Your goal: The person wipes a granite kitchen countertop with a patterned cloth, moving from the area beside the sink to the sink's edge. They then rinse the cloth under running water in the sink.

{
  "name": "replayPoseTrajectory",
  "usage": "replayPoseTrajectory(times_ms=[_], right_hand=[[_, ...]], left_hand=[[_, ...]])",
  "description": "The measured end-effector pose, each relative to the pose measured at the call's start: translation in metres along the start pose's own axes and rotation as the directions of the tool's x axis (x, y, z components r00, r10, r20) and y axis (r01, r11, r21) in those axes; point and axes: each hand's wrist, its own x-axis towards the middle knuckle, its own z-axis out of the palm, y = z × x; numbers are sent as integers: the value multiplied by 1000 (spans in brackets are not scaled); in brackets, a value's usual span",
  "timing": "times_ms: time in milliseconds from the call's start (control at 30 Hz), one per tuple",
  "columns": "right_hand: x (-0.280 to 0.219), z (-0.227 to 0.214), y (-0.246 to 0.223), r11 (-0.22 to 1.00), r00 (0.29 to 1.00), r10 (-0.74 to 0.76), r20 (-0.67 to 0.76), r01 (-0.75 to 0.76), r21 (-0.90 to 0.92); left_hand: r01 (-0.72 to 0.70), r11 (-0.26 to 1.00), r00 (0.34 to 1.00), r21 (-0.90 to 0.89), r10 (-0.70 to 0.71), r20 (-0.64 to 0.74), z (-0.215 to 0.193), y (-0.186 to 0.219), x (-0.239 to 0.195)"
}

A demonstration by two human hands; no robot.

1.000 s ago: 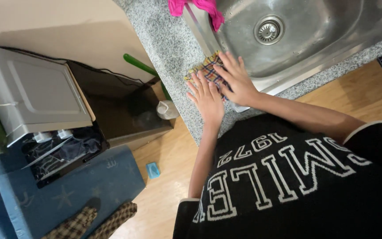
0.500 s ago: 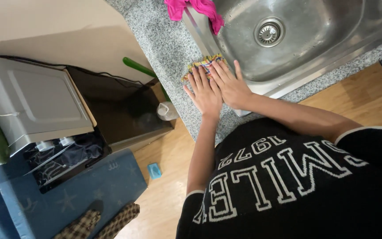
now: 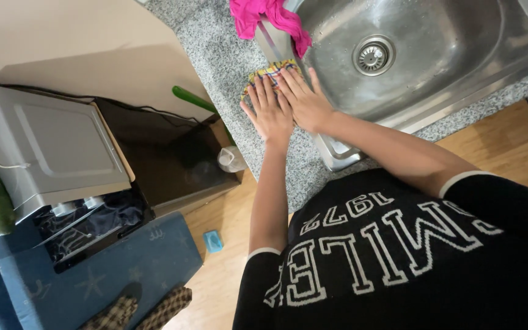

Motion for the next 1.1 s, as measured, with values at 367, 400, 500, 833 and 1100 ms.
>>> replayPoseTrajectory(times_ms=[367,400,500,833,1100], right_hand=[[-2,-15,-6,999,986,52,158,-54,7],[-6,-14,-6,998,985,56,162,-56,-6],[-22,-14,-9,999,991,26,132,-23,-28],[-90,-2,-22,995,997,-67,-26,65,-81],[-116,-25,-39,928,963,-253,-91,215,-305]], left_hand=[[6,999,1000,40,-7,26,2,-1,-8],[7,999,999,51,-9,35,1,1,-13],[12,1000,998,10,-13,54,-16,6,-32],[10,991,1000,-130,-6,26,-24,11,-105],[-24,993,987,-118,42,155,-60,19,-141]])
